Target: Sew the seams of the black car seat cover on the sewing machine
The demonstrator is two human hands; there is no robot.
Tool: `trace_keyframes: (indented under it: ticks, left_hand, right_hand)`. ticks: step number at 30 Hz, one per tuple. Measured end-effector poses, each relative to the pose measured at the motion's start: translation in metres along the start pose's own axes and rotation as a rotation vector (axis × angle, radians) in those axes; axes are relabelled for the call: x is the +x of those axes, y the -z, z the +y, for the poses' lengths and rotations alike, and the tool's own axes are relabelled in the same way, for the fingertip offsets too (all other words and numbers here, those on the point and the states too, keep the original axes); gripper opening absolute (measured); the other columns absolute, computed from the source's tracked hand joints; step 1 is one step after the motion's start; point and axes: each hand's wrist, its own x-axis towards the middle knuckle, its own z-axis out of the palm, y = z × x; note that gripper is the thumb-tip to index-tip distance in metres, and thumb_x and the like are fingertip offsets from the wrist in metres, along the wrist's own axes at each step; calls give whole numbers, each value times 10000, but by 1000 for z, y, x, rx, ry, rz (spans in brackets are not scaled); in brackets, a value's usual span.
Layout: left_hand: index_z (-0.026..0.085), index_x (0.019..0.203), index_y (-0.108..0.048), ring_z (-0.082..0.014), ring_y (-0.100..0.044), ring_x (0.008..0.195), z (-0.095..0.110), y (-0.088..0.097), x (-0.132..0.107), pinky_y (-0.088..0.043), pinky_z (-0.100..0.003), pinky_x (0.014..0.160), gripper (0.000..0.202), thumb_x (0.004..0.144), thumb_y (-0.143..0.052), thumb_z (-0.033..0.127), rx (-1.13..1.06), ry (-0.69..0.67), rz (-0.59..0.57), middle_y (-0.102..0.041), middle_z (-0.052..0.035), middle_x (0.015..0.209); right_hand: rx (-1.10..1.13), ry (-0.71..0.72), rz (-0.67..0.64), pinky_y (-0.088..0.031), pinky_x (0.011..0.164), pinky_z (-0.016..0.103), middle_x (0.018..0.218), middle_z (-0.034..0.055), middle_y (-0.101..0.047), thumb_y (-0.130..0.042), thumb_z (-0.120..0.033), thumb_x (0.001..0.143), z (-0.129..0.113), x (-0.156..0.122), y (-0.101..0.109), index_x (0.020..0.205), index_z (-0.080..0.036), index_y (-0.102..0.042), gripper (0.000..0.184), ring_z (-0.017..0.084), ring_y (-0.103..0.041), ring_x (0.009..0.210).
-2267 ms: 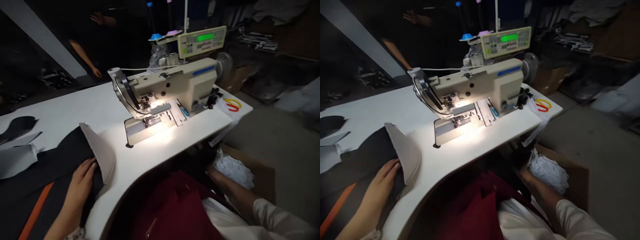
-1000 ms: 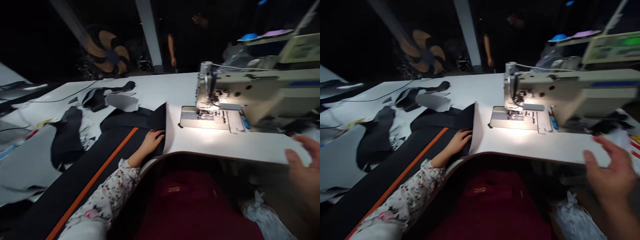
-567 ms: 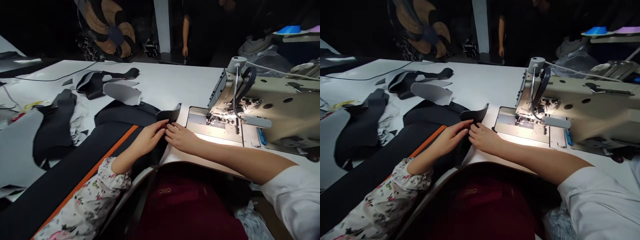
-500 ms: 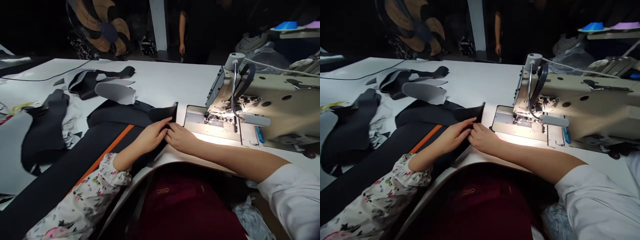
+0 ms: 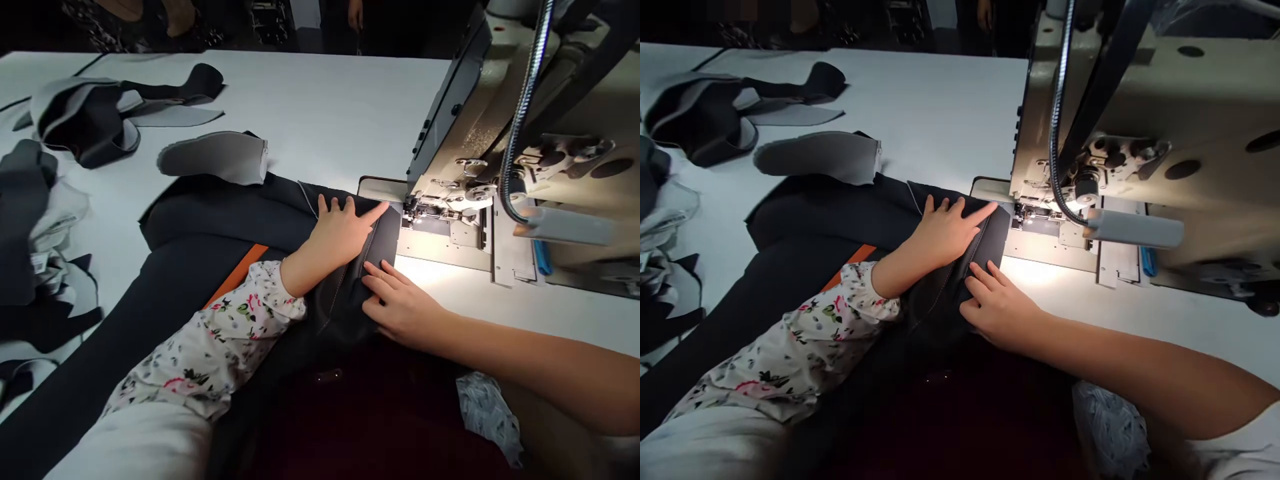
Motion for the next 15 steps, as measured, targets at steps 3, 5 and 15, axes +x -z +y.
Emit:
trace_keyframes:
  ticks: [3,5,15]
  left_hand:
    - [460,1602,-311,-504,-444,1447,9,2,1,-299,-740,1150,528,1087,-384,365,23,0,-53,-420,-180,1605]
    - [438,1598,-338,-525,-412,1459,13,0,4,-300,-745,1148,527,1079,-413,380,0,6,-61,-396,-194,1616]
    - [423,1566,-416,-561,-449,1405,36,-4,11,-288,-784,1090,552,1026,-510,493,-94,13,60,-451,-231,1560]
  right_hand:
    - [45,-3,-13,-533,1052,620,1094,222,-689,-575,-166,882,0,-2,5,824,-124,-619,84,462,-633,1255]
    - [55,-6,-36,-539,1046,624,1092,223,-690,-615,-174,851,0,-4,8,811,-128,-617,61,468,-635,1249]
    - [13,-6,-22,-558,1019,602,1132,189,-662,-580,-128,668,15,-30,7,983,-174,-628,322,418,-617,1244]
